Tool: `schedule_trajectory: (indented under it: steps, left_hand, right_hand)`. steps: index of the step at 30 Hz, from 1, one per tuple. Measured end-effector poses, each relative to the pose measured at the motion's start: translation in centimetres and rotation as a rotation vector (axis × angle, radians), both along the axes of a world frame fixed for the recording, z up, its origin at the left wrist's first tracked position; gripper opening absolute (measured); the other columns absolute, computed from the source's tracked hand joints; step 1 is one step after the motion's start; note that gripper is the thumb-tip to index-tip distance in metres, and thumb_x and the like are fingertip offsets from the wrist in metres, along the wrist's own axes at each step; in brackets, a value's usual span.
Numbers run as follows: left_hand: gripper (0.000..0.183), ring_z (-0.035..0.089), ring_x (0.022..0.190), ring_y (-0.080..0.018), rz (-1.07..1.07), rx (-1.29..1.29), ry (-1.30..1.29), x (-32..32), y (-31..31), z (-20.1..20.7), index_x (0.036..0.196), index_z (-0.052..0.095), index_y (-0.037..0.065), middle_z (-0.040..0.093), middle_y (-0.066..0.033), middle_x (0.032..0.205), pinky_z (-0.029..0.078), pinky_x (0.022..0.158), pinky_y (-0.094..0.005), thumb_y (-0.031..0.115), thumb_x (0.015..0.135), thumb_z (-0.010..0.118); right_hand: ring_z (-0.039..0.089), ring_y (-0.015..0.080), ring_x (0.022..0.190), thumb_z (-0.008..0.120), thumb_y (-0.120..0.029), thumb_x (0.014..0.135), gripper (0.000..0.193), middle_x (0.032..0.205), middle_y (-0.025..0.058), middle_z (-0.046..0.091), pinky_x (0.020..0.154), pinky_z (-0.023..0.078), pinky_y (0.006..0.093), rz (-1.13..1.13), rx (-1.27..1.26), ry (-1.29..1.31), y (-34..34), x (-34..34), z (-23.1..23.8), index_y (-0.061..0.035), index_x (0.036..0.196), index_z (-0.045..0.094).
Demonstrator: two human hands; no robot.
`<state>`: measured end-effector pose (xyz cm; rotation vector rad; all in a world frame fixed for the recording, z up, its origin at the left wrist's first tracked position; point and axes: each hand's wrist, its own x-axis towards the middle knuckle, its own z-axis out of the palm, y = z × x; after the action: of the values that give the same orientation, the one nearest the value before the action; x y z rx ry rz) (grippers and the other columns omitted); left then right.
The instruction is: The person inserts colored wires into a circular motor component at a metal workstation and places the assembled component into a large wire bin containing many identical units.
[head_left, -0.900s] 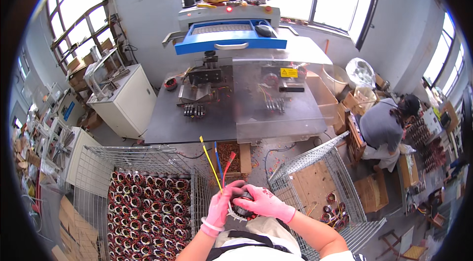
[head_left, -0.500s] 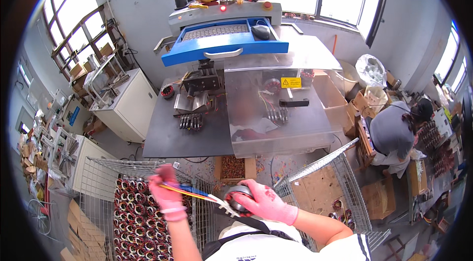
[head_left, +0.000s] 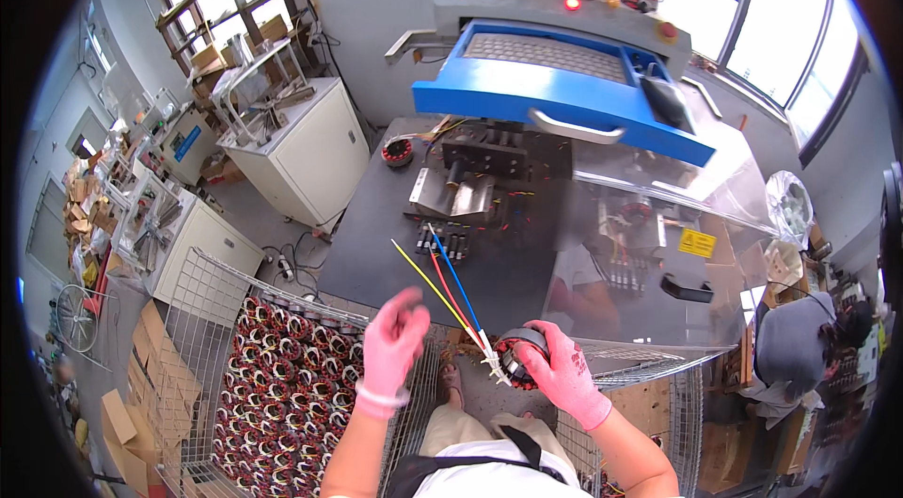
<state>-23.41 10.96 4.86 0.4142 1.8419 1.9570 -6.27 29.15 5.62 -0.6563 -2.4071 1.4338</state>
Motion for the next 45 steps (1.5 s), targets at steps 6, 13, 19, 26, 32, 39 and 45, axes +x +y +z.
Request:
schedule_trajectory:
  steps: [6,13,19,26,32,39,45]
  left_hand:
    - [0.027,0.037,0.039,-0.0015,0.105,0.03,-0.265,-11.7,1.6,0.4,0.077,0.062,0.006,0.047,0.0054,0.054,0.023,0.035,-0.0174,0.029,0.091,0.068]
    - [0.021,0.063,0.069,-0.0126,0.032,0.154,-0.234,-15.4,-2.9,-5.7,0.109,0.06,-0.001,0.063,-0.0065,0.087,0.05,0.053,-0.0206,0.014,0.094,0.061]
    - [0.022,0.06,0.081,-0.0109,-0.16,0.128,-0.123,-19.5,1.7,-12.3,0.115,0.056,0.001,0.061,-0.0051,0.097,0.05,0.065,-0.022,0.006,0.093,0.06]
    - [0.022,0.059,0.079,-0.0078,-0.247,0.051,-0.037,-21.9,6.1,-12.9,0.114,0.056,0.0,0.062,-0.0041,0.095,0.051,0.065,-0.0221,0.001,0.093,0.057]
    - [0.024,0.06,0.079,-0.0106,-0.228,-0.081,0.199,-22.5,5.7,-11.7,0.114,0.059,0.0,0.06,-0.0058,0.101,0.051,0.067,-0.0238,0.003,0.09,0.061]
    - [0.034,0.063,0.077,-0.0226,-0.45,-0.351,0.605,-19.9,5.3,-8.7,0.111,0.062,0.003,0.058,-0.0117,0.103,0.052,0.068,-0.0325,0.018,0.082,0.071]
    - [0.058,0.061,0.085,-0.0263,-0.505,-0.76,0.949,-17.3,4.6,-13.7,0.137,0.044,0.012,0.053,-0.009,0.098,0.051,0.07,-0.039,0.029,0.085,0.063]
  right_hand:
    - [0.06,0.0347,0.093,0.059,-0.023,0.088,0.028,0.104,0.0142,0.061,0.08,0.05,0.0419,0.064,0.366,-0.037,-1.9,-10.2,-0.6,-0.0062,0.111,0.06]
    - [0.052,0.0356,0.099,0.06,-0.025,0.084,0.035,0.107,0.0157,0.054,0.087,0.045,0.043,-0.007,0.496,-0.02,2.3,-25.3,-6.9,-0.0033,0.112,0.059]
    - [0.05,0.034,0.106,0.065,-0.033,0.083,0.047,0.112,0.0153,0.052,0.091,0.044,0.0438,0.029,0.629,-0.05,8.4,-34.0,-8.5,-0.0041,0.119,0.057]
    - [0.053,0.031,0.102,0.07,-0.033,0.08,0.043,0.109,0.0107,0.058,0.084,0.048,0.0415,-0.008,0.807,-0.016,13.0,-37.3,-10.5,-0.0071,0.114,0.062]
    - [0.058,0.0323,0.095,0.064,-0.033,0.085,0.031,0.098,0.0124,0.061,0.081,0.048,0.0423,-0.154,0.528,0.043,10.0,-34.5,-8.9,-0.007,0.101,0.067]
    - [0.055,0.0037,0.077,0.061,-0.025,0.092,0.027,0.089,-0.0027,0.066,0.069,0.046,0.0209,0.231,-0.605,-0.1,5.5,-33.5,-11.9,-0.0009,0.1,0.069]
    - [0.057,0.0096,0.065,0.063,-0.018,0.085,0.018,0.073,0.0031,0.063,0.06,0.046,0.0279,0.091,-0.125,-0.263,6.5,-32.1,-10.6,-0.0029,0.094,0.065]
